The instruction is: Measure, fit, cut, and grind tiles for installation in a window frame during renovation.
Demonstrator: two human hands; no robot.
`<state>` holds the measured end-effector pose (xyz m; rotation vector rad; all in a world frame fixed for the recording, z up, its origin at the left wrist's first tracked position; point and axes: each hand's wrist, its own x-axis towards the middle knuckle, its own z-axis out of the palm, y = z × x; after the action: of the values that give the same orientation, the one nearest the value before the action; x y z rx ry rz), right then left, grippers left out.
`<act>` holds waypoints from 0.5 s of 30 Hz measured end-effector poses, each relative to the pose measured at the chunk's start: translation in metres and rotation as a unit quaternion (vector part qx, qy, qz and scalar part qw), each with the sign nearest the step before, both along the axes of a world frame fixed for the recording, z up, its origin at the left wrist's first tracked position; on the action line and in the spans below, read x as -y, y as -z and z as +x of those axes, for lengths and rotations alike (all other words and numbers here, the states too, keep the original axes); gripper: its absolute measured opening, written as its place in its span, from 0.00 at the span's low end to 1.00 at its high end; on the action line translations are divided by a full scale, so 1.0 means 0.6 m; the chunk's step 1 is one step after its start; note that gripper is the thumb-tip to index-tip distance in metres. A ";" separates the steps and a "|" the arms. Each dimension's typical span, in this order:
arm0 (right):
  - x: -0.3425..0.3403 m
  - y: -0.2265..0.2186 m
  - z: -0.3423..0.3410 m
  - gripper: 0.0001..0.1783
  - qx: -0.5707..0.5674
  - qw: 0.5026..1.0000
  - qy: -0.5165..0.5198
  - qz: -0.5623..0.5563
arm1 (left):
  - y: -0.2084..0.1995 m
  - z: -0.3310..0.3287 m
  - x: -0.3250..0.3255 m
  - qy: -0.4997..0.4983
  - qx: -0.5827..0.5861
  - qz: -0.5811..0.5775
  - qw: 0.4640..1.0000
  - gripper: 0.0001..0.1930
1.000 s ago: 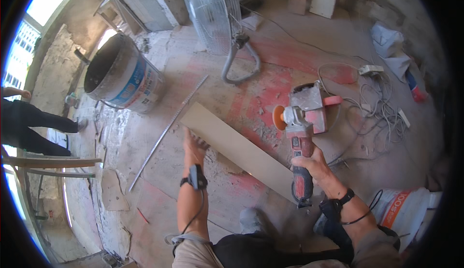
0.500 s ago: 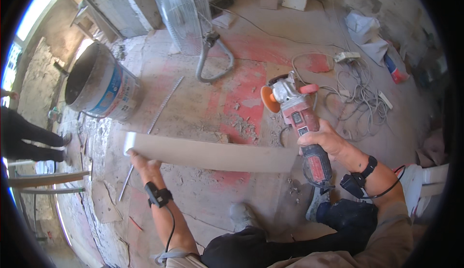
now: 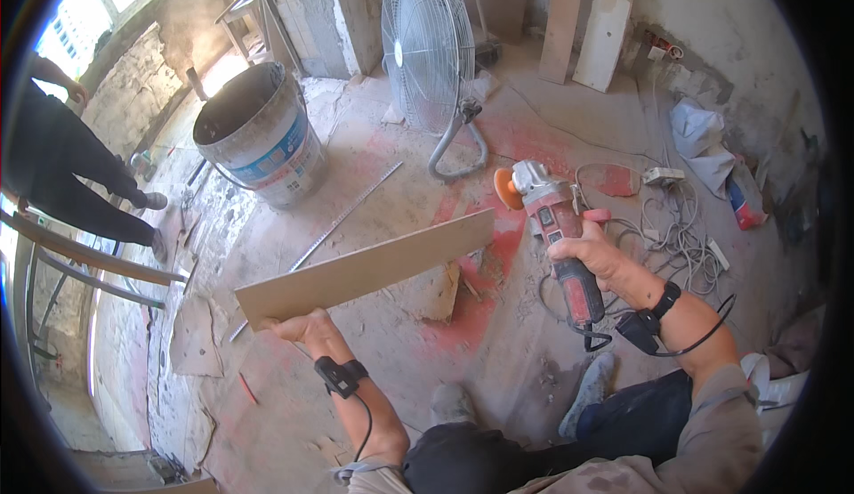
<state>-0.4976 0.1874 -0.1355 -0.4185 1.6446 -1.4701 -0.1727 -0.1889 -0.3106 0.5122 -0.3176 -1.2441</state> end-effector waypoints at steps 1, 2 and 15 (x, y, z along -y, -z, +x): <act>0.000 -0.001 0.003 0.21 -0.006 1.000 0.005 0.003 | -0.008 -0.020 -0.014 0.005 -0.006 0.003 1.000 0.21; 0.003 -0.001 0.007 0.20 -0.004 1.000 0.006 0.016 | -0.016 -0.035 -0.031 0.007 -0.033 0.028 0.999 0.22; 0.018 0.126 0.037 0.23 -0.072 0.992 0.016 0.101 | 0.008 0.041 -0.125 0.124 -0.001 0.051 0.991 0.42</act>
<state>-0.4754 0.1766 -0.2110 -0.3941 1.9031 -1.3046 -0.1479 -0.1138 -0.3156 0.5717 -0.3255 -1.5084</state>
